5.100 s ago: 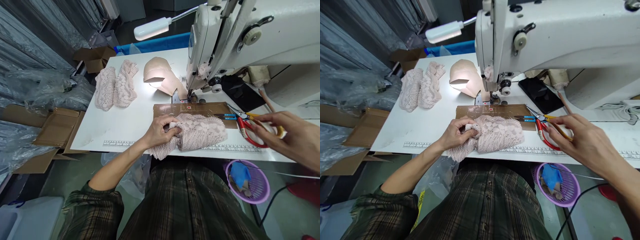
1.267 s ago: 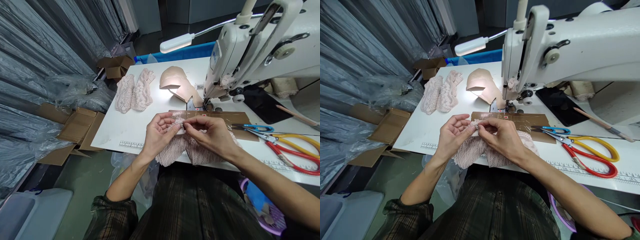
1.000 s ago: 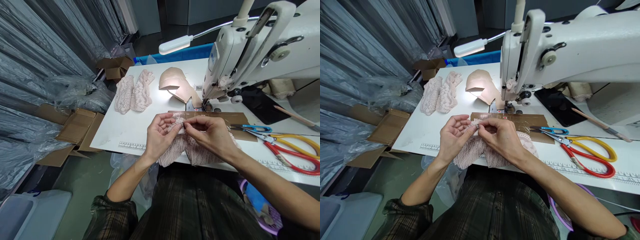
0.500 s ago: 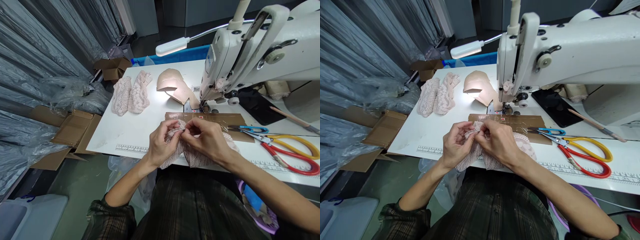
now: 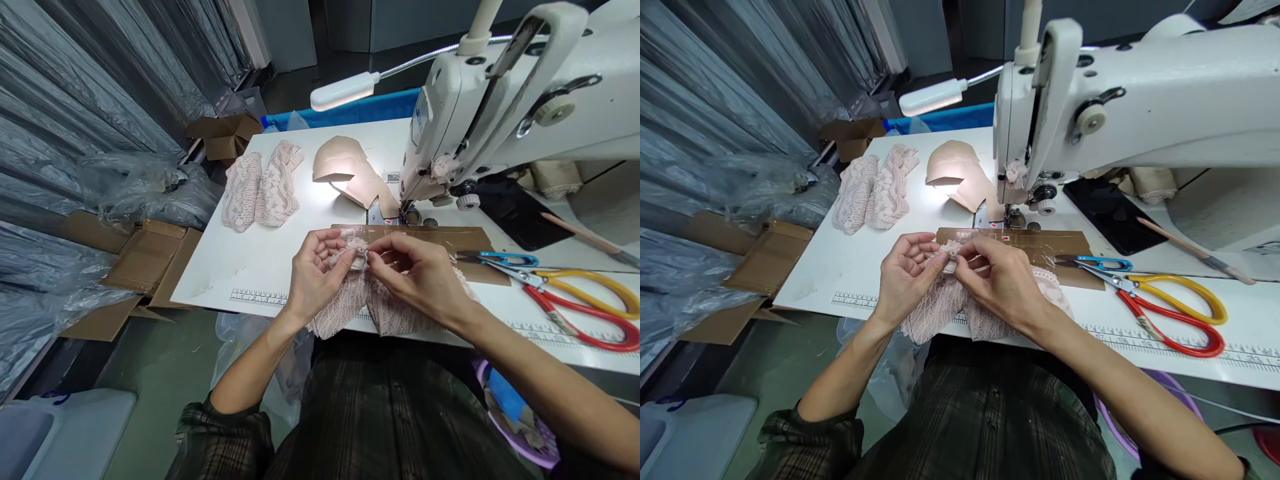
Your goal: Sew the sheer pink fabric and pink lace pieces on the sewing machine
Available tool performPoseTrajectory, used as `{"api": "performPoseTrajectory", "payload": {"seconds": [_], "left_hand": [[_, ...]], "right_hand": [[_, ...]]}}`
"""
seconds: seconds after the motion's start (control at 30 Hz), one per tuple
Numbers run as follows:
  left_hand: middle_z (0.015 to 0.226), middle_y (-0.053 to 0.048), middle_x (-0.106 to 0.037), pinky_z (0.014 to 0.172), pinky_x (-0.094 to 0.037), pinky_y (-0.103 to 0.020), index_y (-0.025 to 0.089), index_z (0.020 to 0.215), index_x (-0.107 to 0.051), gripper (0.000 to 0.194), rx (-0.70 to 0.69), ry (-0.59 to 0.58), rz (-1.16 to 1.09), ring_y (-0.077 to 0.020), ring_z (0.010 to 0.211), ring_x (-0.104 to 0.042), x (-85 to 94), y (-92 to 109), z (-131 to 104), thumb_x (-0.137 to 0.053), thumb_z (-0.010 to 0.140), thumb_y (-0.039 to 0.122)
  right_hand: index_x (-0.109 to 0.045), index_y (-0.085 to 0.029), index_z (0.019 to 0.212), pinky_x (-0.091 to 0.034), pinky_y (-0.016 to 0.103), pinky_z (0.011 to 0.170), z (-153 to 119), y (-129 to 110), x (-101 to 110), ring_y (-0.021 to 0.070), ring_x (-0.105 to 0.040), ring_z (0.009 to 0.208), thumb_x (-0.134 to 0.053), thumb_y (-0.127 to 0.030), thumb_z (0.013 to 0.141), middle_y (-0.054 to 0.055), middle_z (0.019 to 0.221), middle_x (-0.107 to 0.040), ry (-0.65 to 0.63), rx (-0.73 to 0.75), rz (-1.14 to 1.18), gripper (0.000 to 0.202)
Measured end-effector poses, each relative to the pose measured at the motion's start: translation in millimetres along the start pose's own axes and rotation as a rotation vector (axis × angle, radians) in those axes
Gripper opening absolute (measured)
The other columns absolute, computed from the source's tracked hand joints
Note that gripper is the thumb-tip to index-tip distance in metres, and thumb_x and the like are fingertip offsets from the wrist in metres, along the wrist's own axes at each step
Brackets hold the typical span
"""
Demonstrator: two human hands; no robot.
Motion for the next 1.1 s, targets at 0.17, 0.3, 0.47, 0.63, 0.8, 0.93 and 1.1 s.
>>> {"api": "performPoseTrajectory", "payload": {"seconds": [0.17, 0.3, 0.47, 0.63, 0.8, 0.93, 1.1], "left_hand": [[0.092, -0.005, -0.070, 0.075, -0.059, -0.021, 0.016, 0.105, -0.062, 0.040, -0.019, 0.027, 0.045, -0.0132, 0.085, -0.070, -4.7, 8, -1, -0.082, 0.075, 0.033], [0.087, -0.003, -0.073, 0.070, -0.060, -0.020, 0.017, 0.100, -0.066, 0.043, -0.056, 0.161, 0.194, -0.0135, 0.079, -0.071, -8.8, 17, -2, -0.086, 0.065, 0.031], [0.090, -0.001, -0.074, 0.064, -0.061, -0.023, 0.022, 0.102, -0.070, 0.040, -0.077, 0.190, 0.360, -0.0162, 0.078, -0.070, -22.1, 29, 2, -0.085, 0.068, 0.037], [0.094, -0.006, -0.073, 0.073, -0.061, -0.027, 0.016, 0.104, -0.069, 0.049, -0.109, 0.170, 0.384, -0.0174, 0.080, -0.069, -35.3, 40, -3, -0.084, 0.067, 0.044], [0.092, -0.006, -0.074, 0.074, -0.060, -0.028, 0.017, 0.103, -0.070, 0.050, -0.184, 0.182, 0.455, -0.0192, 0.082, -0.071, -37.0, 44, -1, -0.084, 0.066, 0.047], [0.090, -0.005, -0.075, 0.072, -0.060, -0.026, 0.016, 0.099, -0.070, 0.046, -0.204, 0.179, 0.422, -0.0183, 0.081, -0.072, -35.5, 46, -2, -0.083, 0.064, 0.044], [0.089, -0.005, -0.076, 0.069, -0.060, -0.025, 0.017, 0.098, -0.070, 0.042, -0.213, 0.189, 0.434, -0.0184, 0.079, -0.072, -30.9, 42, -5, -0.081, 0.066, 0.041]], "right_hand": [[-0.073, -0.016, 0.081, -0.043, 0.024, 0.059, 3, 0, -10, 0.0127, -0.063, 0.061, -0.060, -0.026, 0.087, 0.004, 0.072, -0.074, 0.072, -0.018, -0.157, 0.017], [-0.072, -0.016, 0.080, -0.038, 0.026, 0.061, 8, -2, -8, 0.0150, -0.065, 0.068, -0.060, -0.028, 0.087, 0.005, 0.078, -0.075, -0.026, -0.089, -0.279, 0.018], [-0.065, -0.020, 0.078, -0.034, 0.025, 0.057, 5, -6, 12, 0.0161, -0.063, 0.072, -0.055, -0.036, 0.090, 0.002, 0.079, -0.071, -0.145, -0.078, -0.314, 0.022], [-0.060, -0.020, 0.096, -0.036, 0.026, 0.056, -8, -8, 24, 0.0193, -0.064, 0.072, -0.051, -0.040, 0.094, 0.004, 0.085, -0.070, -0.089, -0.063, -0.347, 0.023], [-0.056, -0.018, 0.110, -0.039, 0.028, 0.058, -12, -6, 28, 0.0221, -0.065, 0.070, -0.045, -0.034, 0.097, 0.006, 0.084, -0.070, -0.086, -0.036, -0.365, 0.024], [-0.060, -0.019, 0.103, -0.041, 0.027, 0.061, -11, -7, 25, 0.0223, -0.067, 0.078, -0.048, -0.040, 0.097, 0.007, 0.088, -0.072, -0.098, -0.047, -0.276, 0.024], [-0.063, -0.019, 0.095, -0.041, 0.027, 0.066, -8, -7, 18, 0.0208, -0.068, 0.080, -0.054, -0.034, 0.093, 0.007, 0.089, -0.074, -0.068, -0.062, -0.262, 0.018]]}}
Point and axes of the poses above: each hand's wrist, its own z-axis towards the middle knuckle, its own x-axis out of the back of the hand, y = z × x, the point moved 2 cm from there along z, towards the middle knuckle
